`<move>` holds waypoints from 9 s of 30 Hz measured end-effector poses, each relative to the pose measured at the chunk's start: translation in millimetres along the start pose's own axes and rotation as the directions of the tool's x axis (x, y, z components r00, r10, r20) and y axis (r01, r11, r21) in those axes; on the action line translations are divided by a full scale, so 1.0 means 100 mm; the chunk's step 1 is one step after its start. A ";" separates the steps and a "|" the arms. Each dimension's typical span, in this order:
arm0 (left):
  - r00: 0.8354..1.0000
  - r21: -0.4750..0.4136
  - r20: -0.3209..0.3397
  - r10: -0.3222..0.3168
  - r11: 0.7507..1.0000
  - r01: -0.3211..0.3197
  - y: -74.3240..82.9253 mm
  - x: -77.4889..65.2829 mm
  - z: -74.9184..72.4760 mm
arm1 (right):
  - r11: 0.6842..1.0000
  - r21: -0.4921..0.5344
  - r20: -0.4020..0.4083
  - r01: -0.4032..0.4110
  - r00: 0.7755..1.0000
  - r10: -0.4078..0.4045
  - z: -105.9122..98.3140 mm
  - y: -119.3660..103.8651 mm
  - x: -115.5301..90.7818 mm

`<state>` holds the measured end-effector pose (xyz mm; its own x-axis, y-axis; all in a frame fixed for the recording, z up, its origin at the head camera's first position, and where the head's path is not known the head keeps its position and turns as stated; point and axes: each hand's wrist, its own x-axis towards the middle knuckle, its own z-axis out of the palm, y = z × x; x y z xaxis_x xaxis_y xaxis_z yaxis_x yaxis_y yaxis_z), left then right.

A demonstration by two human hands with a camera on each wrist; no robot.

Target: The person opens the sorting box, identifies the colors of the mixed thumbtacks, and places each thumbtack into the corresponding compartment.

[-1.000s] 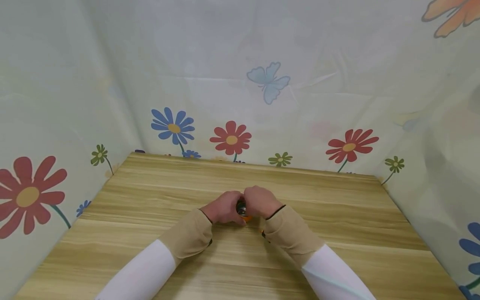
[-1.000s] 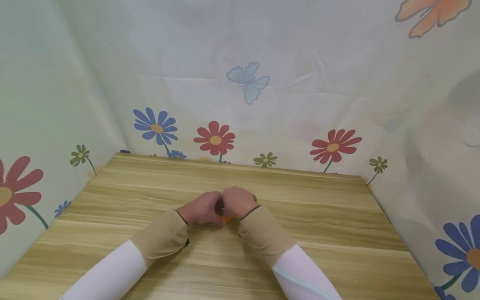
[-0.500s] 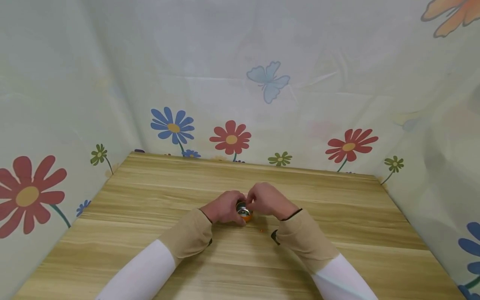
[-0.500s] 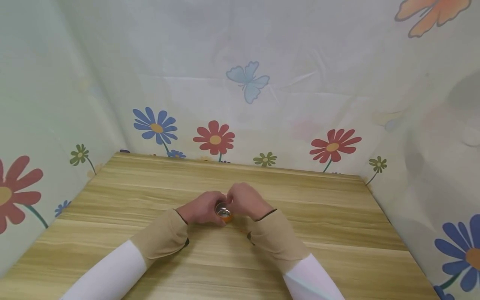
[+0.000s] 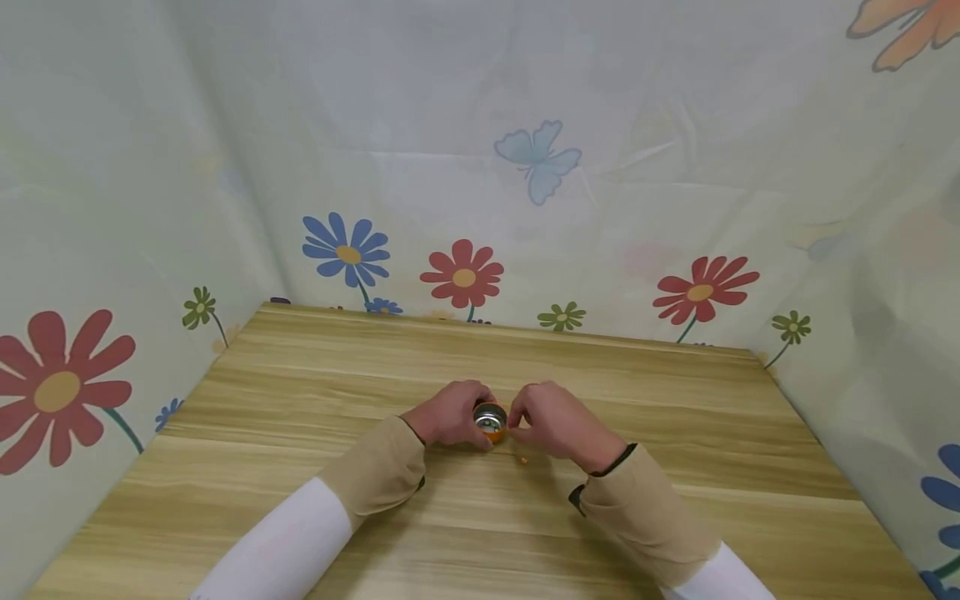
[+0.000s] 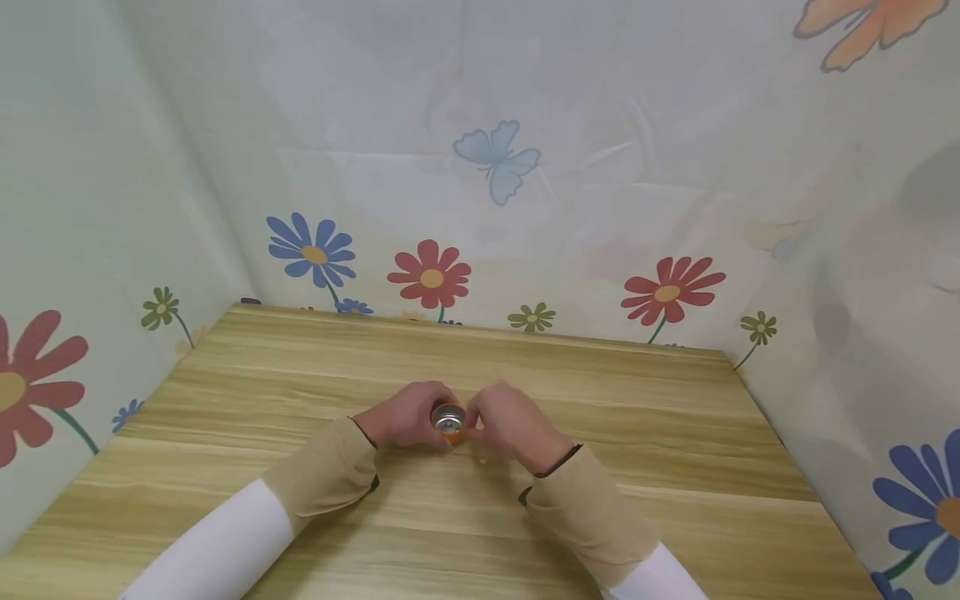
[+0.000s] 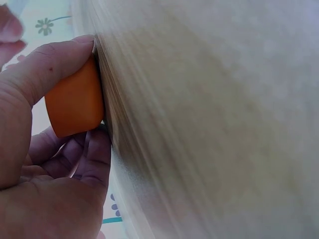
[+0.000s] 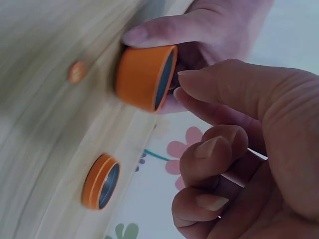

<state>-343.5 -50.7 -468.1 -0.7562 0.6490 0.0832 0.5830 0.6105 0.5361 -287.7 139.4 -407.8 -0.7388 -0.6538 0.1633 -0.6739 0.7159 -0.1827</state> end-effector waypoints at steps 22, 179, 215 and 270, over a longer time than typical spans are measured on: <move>1.000 0.043 0.001 0.000 0.999 0.000 0.00 0.00 -0.01 | 1.000 -0.001 0.114 0.019 0.993 -0.019 0.24 0.18 -0.16; 1.000 -0.006 -0.006 -0.001 1.000 0.001 -0.05 0.03 0.02 | -0.490 0.871 -0.272 0.031 0.861 -0.429 0.20 -0.14 -0.14; 1.000 -0.045 0.017 -0.013 0.999 0.014 -0.05 0.03 0.00 | 0.157 0.986 0.055 -0.059 0.998 0.032 0.31 0.27 -0.01; 0.999 0.013 0.037 -0.011 1.000 0.010 0.02 0.00 -0.04 | 0.998 -0.029 0.046 0.050 0.998 -0.049 0.39 0.12 0.47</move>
<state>-343.5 -51.5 -463.9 -0.7511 0.6586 0.0465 0.5789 0.6231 0.5259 -330.4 108.2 -440.6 -0.7040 -0.6987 0.1271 -0.7100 0.6889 -0.1458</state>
